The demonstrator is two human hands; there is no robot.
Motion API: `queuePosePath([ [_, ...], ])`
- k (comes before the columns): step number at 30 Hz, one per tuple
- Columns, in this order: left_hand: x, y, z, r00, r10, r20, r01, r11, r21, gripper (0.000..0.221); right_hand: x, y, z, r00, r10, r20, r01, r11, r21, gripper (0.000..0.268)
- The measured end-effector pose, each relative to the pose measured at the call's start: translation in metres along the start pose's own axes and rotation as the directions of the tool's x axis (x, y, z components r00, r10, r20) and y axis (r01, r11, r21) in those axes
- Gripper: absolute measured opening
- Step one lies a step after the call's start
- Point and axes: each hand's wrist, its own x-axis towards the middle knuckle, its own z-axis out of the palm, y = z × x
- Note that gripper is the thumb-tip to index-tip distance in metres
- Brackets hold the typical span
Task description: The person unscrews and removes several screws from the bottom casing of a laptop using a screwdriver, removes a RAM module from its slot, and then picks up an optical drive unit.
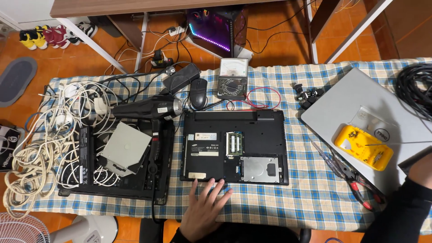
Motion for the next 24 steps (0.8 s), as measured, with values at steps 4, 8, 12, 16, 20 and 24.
queuePosePath([
  [4, 0.001, -0.001, 0.003, 1.000, 0.001, 0.005, -0.001, 1.000, 0.014, 0.101, -0.007, 0.005, -0.005, 1.000, 0.014, -0.013, -0.014, 1.000, -0.005, 0.020],
  [8, 0.001, -0.002, 0.005, 1.000, 0.003, -0.017, -0.003, 1.000, 0.013, 0.098, -0.011, 0.008, -0.007, 0.999, 0.030, -0.015, -0.030, 0.999, -0.011, 0.020],
  [12, 0.001, -0.003, 0.007, 1.000, -0.006, 0.020, 0.006, 1.000, -0.003, 0.098, -0.012, 0.011, -0.005, 0.999, 0.030, -0.019, -0.030, 0.999, -0.011, 0.019],
  [16, 0.001, -0.003, 0.006, 1.000, -0.006, 0.026, 0.006, 1.000, 0.003, 0.099, -0.015, 0.012, -0.007, 0.999, 0.032, -0.028, -0.033, 0.999, -0.012, 0.019],
  [20, 0.002, -0.002, 0.005, 1.000, -0.001, 0.031, 0.000, 1.000, 0.026, 0.099, -0.012, 0.013, -0.006, 0.999, 0.026, -0.037, -0.026, 1.000, -0.007, 0.018],
  [24, 0.001, -0.002, 0.005, 0.998, -0.009, 0.061, 0.008, 1.000, 0.020, 0.101, -0.012, 0.014, -0.003, 0.999, 0.023, -0.035, -0.024, 1.000, -0.007, 0.018],
])
